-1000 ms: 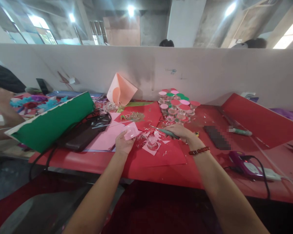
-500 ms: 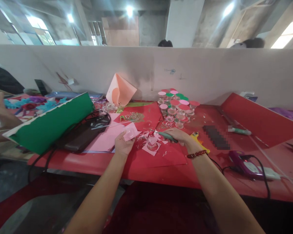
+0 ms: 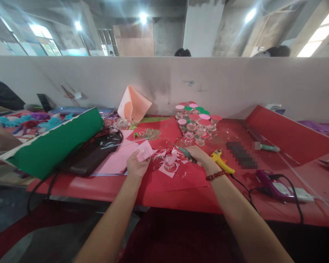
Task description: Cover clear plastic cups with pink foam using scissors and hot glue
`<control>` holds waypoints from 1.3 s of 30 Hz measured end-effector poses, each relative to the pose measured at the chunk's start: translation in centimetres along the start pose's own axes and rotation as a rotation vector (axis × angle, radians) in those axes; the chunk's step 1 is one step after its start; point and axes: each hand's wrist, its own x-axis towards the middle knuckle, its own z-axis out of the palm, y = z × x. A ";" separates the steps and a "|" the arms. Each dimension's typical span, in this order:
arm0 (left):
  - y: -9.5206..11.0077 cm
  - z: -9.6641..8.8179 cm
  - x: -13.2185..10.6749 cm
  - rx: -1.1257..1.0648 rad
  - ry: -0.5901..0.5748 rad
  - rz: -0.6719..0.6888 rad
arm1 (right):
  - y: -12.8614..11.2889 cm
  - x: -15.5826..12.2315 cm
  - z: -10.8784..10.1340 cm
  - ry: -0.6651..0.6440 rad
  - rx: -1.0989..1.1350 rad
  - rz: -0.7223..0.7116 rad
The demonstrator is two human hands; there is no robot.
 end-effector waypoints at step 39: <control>-0.1 0.2 -0.1 0.018 0.036 0.019 | 1.5 5.1 -0.6 0.508 -0.945 -0.285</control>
